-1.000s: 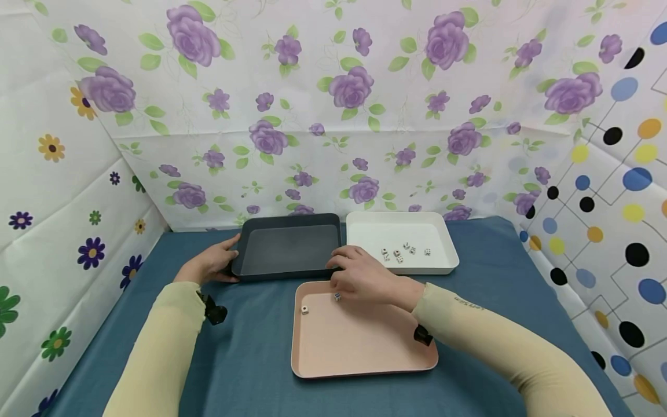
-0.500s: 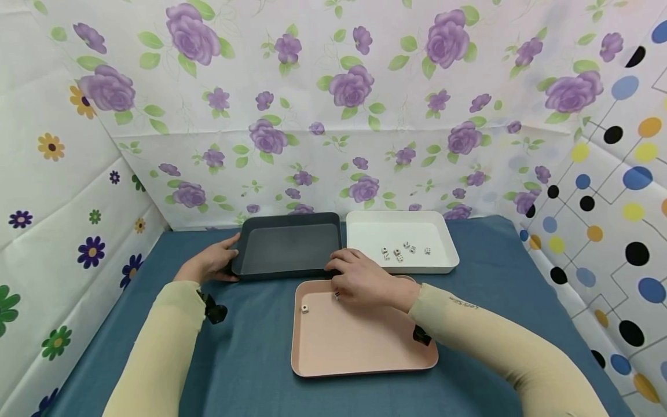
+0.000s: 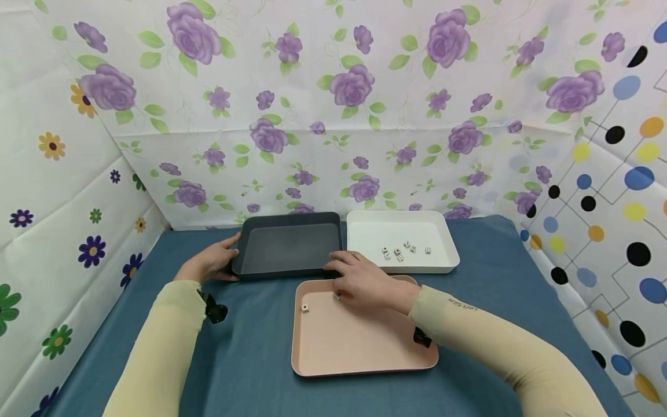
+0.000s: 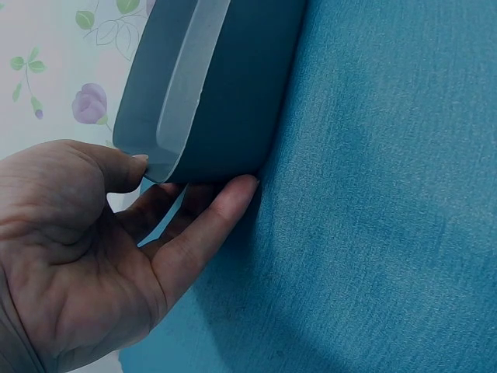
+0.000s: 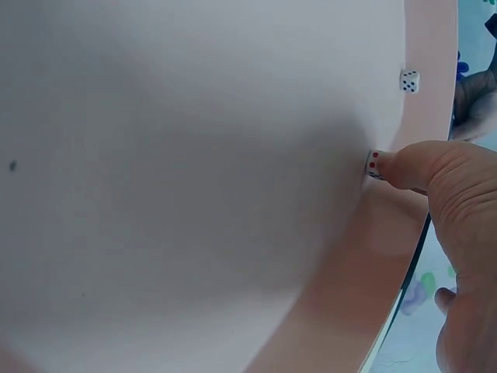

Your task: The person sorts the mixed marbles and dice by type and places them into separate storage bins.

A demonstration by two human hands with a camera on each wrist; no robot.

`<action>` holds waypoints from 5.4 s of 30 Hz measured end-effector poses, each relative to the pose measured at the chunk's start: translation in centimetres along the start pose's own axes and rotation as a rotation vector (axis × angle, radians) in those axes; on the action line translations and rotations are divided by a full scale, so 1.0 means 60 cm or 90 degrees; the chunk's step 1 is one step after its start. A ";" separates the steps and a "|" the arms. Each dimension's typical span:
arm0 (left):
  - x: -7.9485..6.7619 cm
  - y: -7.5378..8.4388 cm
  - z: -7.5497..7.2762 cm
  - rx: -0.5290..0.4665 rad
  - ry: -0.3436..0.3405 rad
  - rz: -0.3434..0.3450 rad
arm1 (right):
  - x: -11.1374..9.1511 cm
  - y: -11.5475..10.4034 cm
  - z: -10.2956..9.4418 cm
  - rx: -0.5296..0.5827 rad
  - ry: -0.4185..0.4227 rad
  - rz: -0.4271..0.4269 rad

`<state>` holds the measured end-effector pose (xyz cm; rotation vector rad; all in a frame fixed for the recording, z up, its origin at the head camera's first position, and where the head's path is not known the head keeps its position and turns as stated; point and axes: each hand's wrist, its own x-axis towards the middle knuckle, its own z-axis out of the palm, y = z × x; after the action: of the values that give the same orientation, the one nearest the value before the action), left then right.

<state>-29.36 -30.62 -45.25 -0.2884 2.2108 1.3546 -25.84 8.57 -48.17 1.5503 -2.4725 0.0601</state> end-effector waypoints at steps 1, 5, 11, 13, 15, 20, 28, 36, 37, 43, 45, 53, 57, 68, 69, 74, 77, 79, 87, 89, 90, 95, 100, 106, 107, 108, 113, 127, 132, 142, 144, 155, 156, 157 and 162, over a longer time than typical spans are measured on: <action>0.000 0.000 0.000 -0.001 0.001 0.000 | -0.001 0.000 0.001 0.003 -0.003 0.002; 0.000 0.000 0.002 -0.004 0.005 -0.001 | -0.004 -0.001 0.003 0.004 -0.021 0.006; 0.001 0.001 0.001 0.002 0.010 0.000 | -0.009 -0.003 0.001 0.013 -0.039 0.015; 0.002 0.000 0.000 0.004 0.008 -0.001 | -0.010 -0.003 -0.001 0.020 -0.039 0.021; 0.002 0.000 -0.001 0.004 0.007 -0.003 | -0.011 -0.004 -0.003 0.025 -0.040 0.026; 0.005 -0.001 -0.004 0.005 0.007 -0.008 | -0.013 -0.006 -0.006 0.025 -0.045 0.027; 0.003 0.001 -0.002 0.004 0.008 -0.007 | -0.015 -0.008 -0.010 0.034 -0.042 0.036; 0.003 0.000 -0.001 -0.005 0.007 -0.004 | -0.015 -0.007 -0.028 0.034 0.002 0.035; 0.004 0.000 -0.001 -0.005 0.007 -0.004 | -0.015 -0.007 -0.030 0.034 0.011 0.032; 0.005 -0.003 -0.003 -0.004 0.010 -0.006 | -0.016 -0.004 -0.047 0.051 0.036 0.037; 0.005 -0.003 -0.004 -0.003 0.008 -0.004 | -0.017 -0.002 -0.053 0.056 0.041 0.044; 0.008 -0.003 -0.001 -0.004 0.012 -0.006 | -0.024 0.008 -0.073 0.079 0.109 0.050; 0.007 -0.002 0.000 -0.004 0.011 -0.007 | -0.027 0.013 -0.083 0.091 0.138 0.060; 0.009 -0.003 0.000 -0.012 0.011 -0.009 | -0.034 0.028 -0.102 0.106 0.255 0.072; 0.009 -0.003 0.000 -0.012 0.010 -0.007 | -0.034 0.030 -0.104 0.106 0.263 0.073; 0.007 -0.002 0.000 -0.012 0.007 -0.004 | -0.037 0.037 -0.116 0.097 0.293 0.077; 0.004 -0.001 0.000 -0.008 0.006 -0.006 | -0.041 0.042 -0.127 0.095 0.309 0.077; 0.004 0.001 0.000 -0.007 0.006 -0.006 | -0.044 0.047 -0.136 0.095 0.322 0.076; 0.004 0.005 0.000 -0.001 0.005 -0.003 | -0.056 0.061 -0.171 0.104 0.385 0.087; 0.004 0.005 -0.001 0.001 0.006 -0.002 | -0.059 0.062 -0.174 0.110 0.400 0.086; 0.004 0.004 -0.001 0.001 0.007 -0.002 | -0.060 0.062 -0.175 0.114 0.406 0.085; 0.005 0.002 0.000 -0.001 0.009 -0.002 | -0.065 0.063 -0.173 0.145 0.449 0.086; 0.004 0.001 0.000 -0.006 0.009 -0.002 | -0.071 0.063 -0.173 0.179 0.509 0.085; 0.002 0.001 0.001 -0.006 0.009 -0.005 | -0.076 0.060 -0.175 0.210 0.551 0.071; 0.002 0.000 0.001 -0.006 0.009 -0.005 | -0.077 0.059 -0.175 0.215 0.554 0.071; 0.002 -0.001 0.000 -0.005 0.009 -0.005 | -0.077 0.058 -0.175 0.218 0.557 0.071; 0.002 -0.002 -0.001 -0.003 0.010 -0.003 | -0.080 0.058 -0.174 0.220 0.554 0.080; 0.001 -0.003 0.001 -0.010 0.008 -0.001 | -0.117 0.112 -0.160 0.187 0.538 0.214; 0.000 -0.002 0.000 -0.008 0.003 0.003 | -0.141 0.138 -0.147 0.165 0.515 0.281; -0.002 -0.002 0.000 -0.005 -0.001 0.012 | -0.179 0.175 -0.118 0.115 0.451 0.375; -0.003 -0.002 0.000 -0.003 -0.002 0.015 | -0.184 0.180 -0.113 0.108 0.442 0.385; 0.001 -0.004 -0.004 -0.001 -0.002 0.009 | -0.205 0.197 -0.091 0.055 0.365 0.426; 0.001 -0.004 -0.004 0.000 -0.003 0.009 | -0.208 0.198 -0.089 0.050 0.347 0.435; 0.002 -0.004 -0.005 -0.001 -0.002 0.008 | -0.210 0.199 -0.086 0.046 0.326 0.444; 0.001 -0.004 -0.006 0.000 -0.006 0.009 | -0.220 0.203 -0.069 0.043 0.189 0.484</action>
<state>-29.42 -31.02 -45.34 -0.2658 2.2097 1.3603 -30.50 26.23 -45.87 0.4866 -2.6602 0.4583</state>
